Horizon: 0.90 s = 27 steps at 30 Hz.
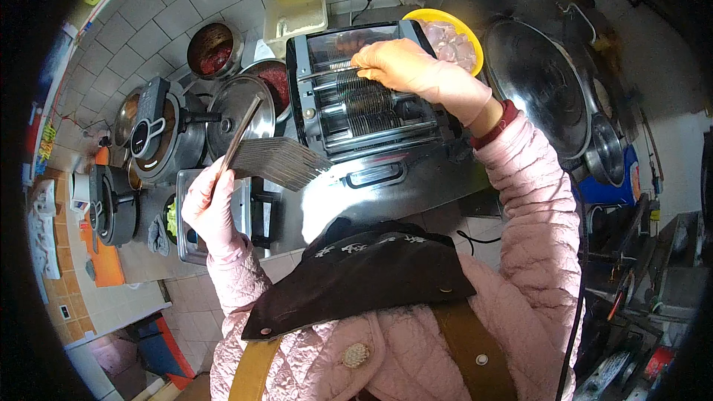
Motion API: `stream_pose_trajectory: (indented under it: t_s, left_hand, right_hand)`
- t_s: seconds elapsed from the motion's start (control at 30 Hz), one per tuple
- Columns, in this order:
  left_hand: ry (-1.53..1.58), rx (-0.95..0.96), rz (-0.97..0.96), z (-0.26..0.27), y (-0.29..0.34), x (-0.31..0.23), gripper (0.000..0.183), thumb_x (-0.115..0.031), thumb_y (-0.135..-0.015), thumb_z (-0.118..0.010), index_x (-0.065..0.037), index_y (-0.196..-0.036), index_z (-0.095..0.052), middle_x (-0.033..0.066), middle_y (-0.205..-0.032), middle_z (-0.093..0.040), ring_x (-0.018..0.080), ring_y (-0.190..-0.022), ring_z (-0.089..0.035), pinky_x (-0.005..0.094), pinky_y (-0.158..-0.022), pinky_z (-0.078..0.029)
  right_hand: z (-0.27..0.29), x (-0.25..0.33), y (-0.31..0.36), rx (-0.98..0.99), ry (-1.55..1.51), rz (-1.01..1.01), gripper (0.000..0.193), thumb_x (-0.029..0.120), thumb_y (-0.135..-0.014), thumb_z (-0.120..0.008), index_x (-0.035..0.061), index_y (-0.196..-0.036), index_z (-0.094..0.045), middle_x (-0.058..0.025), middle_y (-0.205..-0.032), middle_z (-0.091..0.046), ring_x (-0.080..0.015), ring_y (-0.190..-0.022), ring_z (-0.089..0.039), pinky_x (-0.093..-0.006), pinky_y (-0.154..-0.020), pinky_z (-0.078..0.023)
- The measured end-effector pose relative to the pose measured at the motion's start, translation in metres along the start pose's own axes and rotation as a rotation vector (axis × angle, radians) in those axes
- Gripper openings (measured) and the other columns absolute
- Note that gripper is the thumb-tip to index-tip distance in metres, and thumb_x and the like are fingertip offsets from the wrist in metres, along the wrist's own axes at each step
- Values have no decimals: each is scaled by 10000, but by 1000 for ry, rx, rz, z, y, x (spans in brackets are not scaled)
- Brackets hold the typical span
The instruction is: The person unpacks a new kitchen appliance from a plastic bag, places it on a stainless steel counter, and installs its internal components. They then open the lid and use a metal rod to adjust the internal rollers.
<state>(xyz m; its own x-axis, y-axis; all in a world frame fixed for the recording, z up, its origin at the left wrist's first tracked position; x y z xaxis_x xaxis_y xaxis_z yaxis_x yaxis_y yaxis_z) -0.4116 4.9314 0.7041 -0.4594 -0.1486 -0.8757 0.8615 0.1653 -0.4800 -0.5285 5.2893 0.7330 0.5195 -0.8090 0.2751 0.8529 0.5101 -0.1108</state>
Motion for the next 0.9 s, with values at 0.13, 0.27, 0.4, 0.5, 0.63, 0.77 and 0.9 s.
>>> stream_pose_trajectory:
  t_s: [0.13,0.27,0.4,0.5,0.63,0.77,0.9]
  left_hand:
    - [-4,21,17,-2,0,3,285,66,-798,-756,22,-1079,-739,96,-1002,-730,146,-916,-661,268,-862,-502]
    - [-10,22,29,-2,0,7,287,66,-798,-756,23,-1082,-738,99,-1007,-729,148,-924,-660,271,-872,-501]
    - [3,17,37,0,2,8,286,60,-798,-761,20,-1081,-739,101,-1014,-729,148,-929,-660,275,-879,-503]
    - [15,14,22,2,4,7,280,52,-801,-764,19,-1078,-740,99,-1016,-728,148,-927,-661,272,-876,-502]
    - [-9,20,51,0,5,8,279,51,-802,-764,19,-1078,-740,94,-1012,-726,144,-922,-659,264,-868,-501]
    - [-16,69,34,-7,3,7,280,56,-800,-761,24,-1077,-739,92,-1006,-727,137,-924,-657,268,-871,-498]
    - [-22,118,24,-13,2,4,278,62,-798,-754,27,-1074,-738,93,-1000,-729,132,-924,-656,265,-874,-494]
  right_hand:
    - [-4,-9,-8,-31,-47,2,282,198,-931,-643,34,-1161,-657,-141,-1140,-674,-344,-1057,-641,-389,-916,-512]
    - [-6,-11,-12,11,-139,-40,267,202,-920,-659,42,-1134,-664,-121,-1095,-672,-326,-1043,-641,-370,-927,-500]
    - [-5,-12,-8,43,-32,-159,252,194,-905,-679,48,-1111,-672,-111,-1074,-667,-310,-1027,-645,-359,-923,-501]
    - [-7,-19,-5,74,-86,-199,249,180,-894,-693,47,-1104,-677,-104,-1060,-666,-303,-1012,-648,-356,-906,-507]
    - [-15,-24,-1,-83,-134,-66,217,140,-891,-690,34,-1081,-695,-103,-1039,-668,-300,-1001,-651,-352,-885,-515]
    - [-22,-25,0,-143,-102,-17,182,107,-886,-685,20,-1044,-712,-103,-1036,-670,-304,-1002,-651,-346,-876,-520]
    - [-13,-22,-1,-120,-61,89,204,86,-815,-676,62,-1016,-705,-135,-995,-677,-336,-983,-657,-403,-840,-528]
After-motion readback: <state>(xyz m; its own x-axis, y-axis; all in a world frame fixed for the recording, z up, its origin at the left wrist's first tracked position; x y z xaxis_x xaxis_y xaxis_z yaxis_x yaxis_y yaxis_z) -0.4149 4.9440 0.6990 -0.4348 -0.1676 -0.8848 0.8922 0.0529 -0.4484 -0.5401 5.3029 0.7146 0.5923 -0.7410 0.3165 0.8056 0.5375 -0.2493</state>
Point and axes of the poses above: each hand's wrist, its own y-axis away from the middle knuckle, its own z-axis out of the back of the hand, x = y × z, the point moved 3 cm from there along -y, towards the middle knuckle
